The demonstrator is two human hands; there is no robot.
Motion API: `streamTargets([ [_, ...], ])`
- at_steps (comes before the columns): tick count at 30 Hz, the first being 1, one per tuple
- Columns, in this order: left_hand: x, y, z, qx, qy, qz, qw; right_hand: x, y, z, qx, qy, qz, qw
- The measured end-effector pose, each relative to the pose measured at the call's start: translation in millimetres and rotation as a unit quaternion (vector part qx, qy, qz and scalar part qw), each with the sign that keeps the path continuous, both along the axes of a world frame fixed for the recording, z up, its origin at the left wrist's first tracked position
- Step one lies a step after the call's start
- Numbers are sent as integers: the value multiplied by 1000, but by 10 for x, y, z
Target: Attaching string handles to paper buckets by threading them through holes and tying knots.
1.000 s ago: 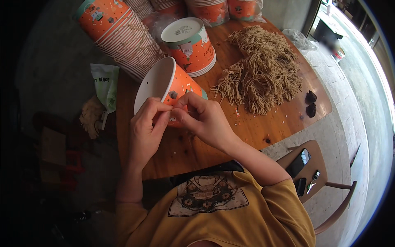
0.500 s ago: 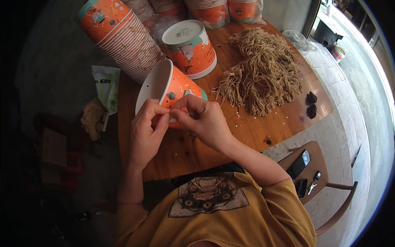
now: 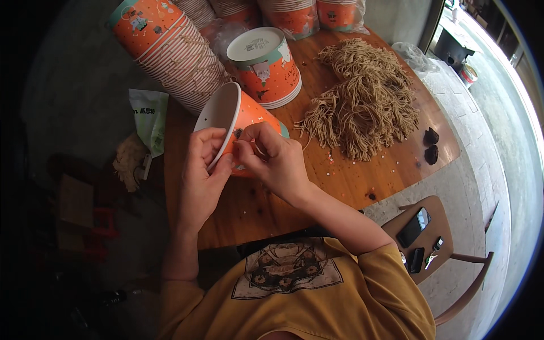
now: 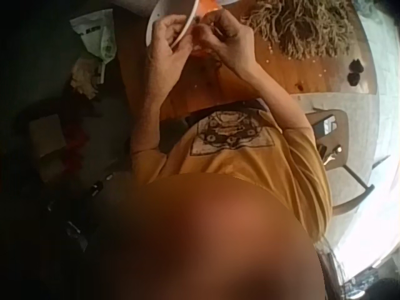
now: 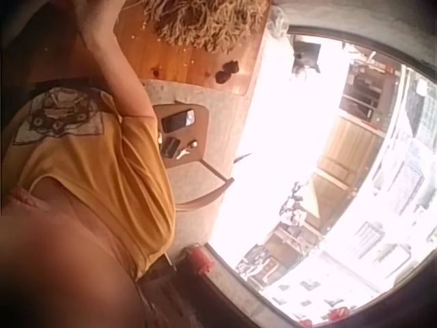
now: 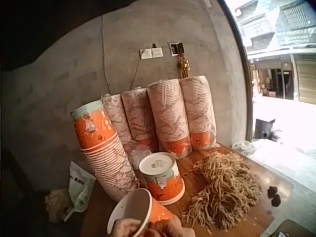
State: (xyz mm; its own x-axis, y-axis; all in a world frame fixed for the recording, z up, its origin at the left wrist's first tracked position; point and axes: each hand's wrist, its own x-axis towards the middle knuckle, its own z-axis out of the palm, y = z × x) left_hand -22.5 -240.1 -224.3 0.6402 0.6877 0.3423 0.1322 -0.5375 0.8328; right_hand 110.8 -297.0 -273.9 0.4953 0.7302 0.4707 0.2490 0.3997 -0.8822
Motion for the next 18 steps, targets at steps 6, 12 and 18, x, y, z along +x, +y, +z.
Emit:
streamTargets([
  [6, 1, 21, -23, -23, -7, -6, 1000, 7, -16, 40, -3, -47, -15, 999],
  [12, 11, 3, -6, -20, -4, -10, 1000, 1, 8, -6, -6, -55, -30, 998],
  [18, -34, 41, 166, -90, 60, -83, 991, 61, -74, 47, -18, -166, -83, 983],
])
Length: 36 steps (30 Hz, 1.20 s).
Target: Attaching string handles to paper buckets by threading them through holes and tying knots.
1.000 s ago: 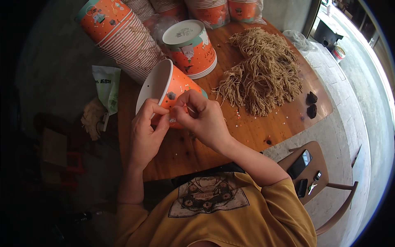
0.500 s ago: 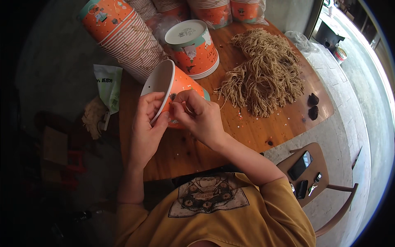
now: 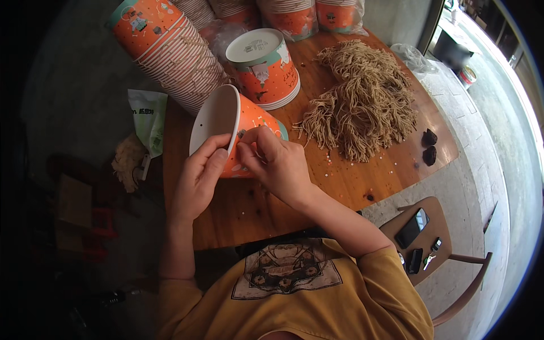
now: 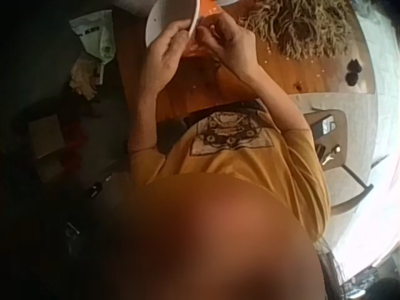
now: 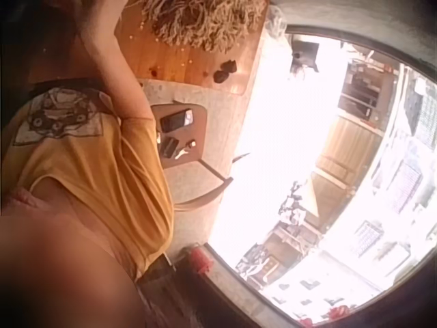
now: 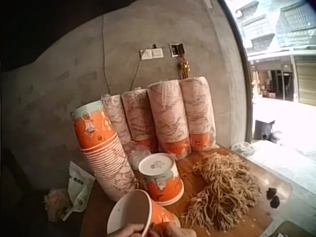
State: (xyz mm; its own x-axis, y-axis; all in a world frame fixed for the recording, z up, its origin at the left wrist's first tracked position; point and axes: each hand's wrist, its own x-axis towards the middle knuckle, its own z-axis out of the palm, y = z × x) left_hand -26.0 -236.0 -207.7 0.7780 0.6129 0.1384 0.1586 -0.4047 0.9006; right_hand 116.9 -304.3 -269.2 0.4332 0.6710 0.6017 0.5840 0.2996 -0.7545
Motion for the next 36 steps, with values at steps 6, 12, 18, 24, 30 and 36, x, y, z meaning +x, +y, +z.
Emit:
streamTargets([
  [6, 184, 134, -113, -134, -4, -71, 988, 98, -237, -19, -60, -2, -1, 998],
  [12, 448, 62, -199, 54, 32, -90, 994, 236, -420, -76, -127, 90, 2, 988],
  [18, 522, 105, -221, 222, 3, -37, 974, 569, -597, -53, -280, 125, 128, 943],
  [24, 580, 221, -166, -30, -38, -83, 995, 794, -807, 413, -345, 58, 203, 915],
  [30, 781, 187, -215, -133, -39, -115, 984, 957, -596, 734, -278, -26, 237, 930],
  [36, 818, 80, -128, -217, -17, -78, 973, 1051, -222, 754, -198, -63, 243, 948],
])
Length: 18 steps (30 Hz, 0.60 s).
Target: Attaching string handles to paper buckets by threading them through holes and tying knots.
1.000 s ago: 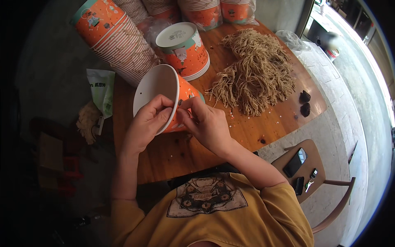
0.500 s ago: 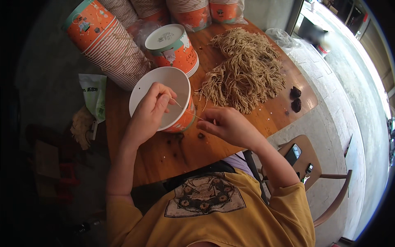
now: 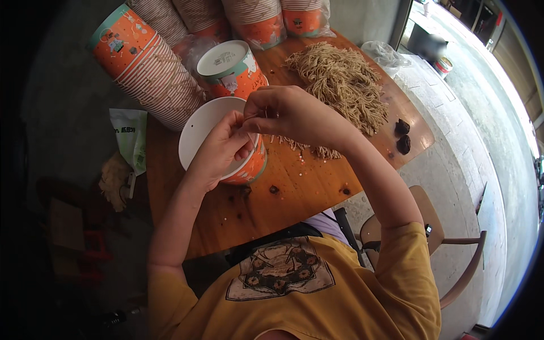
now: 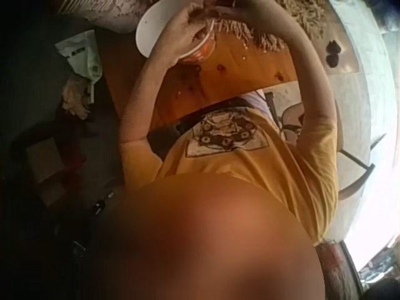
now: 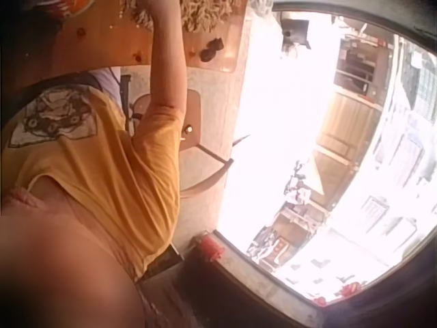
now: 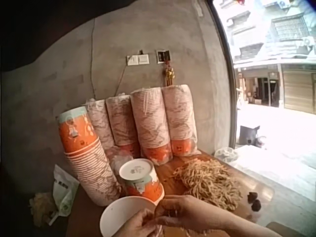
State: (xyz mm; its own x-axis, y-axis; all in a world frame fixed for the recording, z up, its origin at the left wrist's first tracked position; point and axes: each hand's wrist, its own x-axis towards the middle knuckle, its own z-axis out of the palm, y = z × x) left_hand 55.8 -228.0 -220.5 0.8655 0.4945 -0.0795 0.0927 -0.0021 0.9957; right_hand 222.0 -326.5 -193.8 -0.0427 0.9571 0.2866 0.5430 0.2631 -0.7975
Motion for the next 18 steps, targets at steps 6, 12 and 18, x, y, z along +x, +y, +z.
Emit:
streamTargets([
  [6, -98, 82, 1, -53, 22, -80, 995, 60, 205, -245, 63, -10, -18, 998],
  [12, -80, 134, -43, -96, 14, -68, 993, 7, 182, -400, 129, -18, -120, 984],
  [18, -44, 153, -58, -109, 8, -44, 993, -214, -156, -509, 110, -66, -182, 975],
])
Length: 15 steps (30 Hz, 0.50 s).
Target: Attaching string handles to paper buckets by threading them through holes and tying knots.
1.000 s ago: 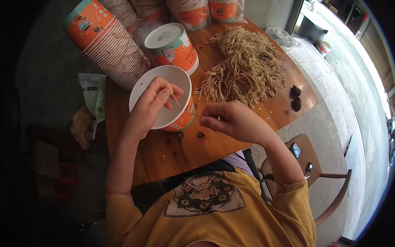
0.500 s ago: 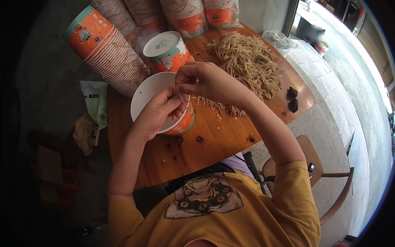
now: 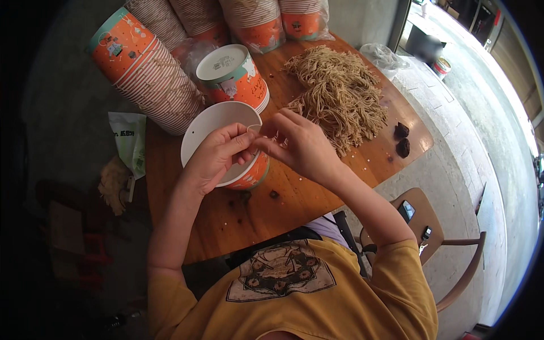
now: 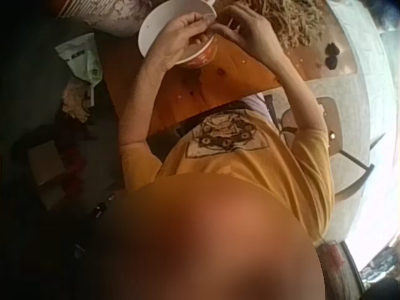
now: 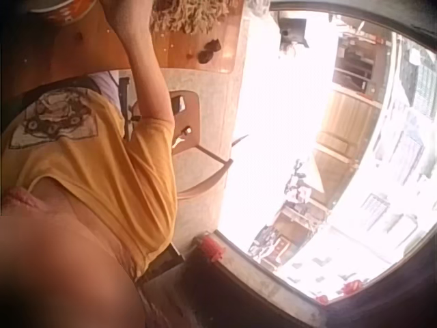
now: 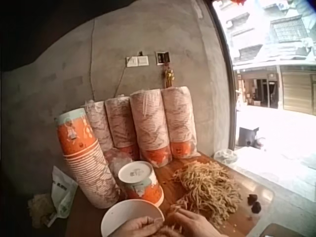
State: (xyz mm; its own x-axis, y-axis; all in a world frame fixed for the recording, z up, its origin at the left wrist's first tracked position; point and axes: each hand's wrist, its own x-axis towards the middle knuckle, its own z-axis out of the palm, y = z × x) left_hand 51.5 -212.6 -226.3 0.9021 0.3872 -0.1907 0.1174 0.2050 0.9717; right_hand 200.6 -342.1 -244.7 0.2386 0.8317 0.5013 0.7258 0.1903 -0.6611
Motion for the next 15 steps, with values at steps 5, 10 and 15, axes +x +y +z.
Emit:
streamTargets([
  [5, 30, -12, -7, 18, -1, 9, 1000, -64, 18, -74, 31, -5, -37, 999],
  [10, 24, -18, -17, 29, 7, 10, 999, -95, 0, -22, 4, 36, -3, 999],
  [15, 43, -46, 6, 34, 7, 27, 999, -133, -13, -88, 35, 90, -32, 995],
])
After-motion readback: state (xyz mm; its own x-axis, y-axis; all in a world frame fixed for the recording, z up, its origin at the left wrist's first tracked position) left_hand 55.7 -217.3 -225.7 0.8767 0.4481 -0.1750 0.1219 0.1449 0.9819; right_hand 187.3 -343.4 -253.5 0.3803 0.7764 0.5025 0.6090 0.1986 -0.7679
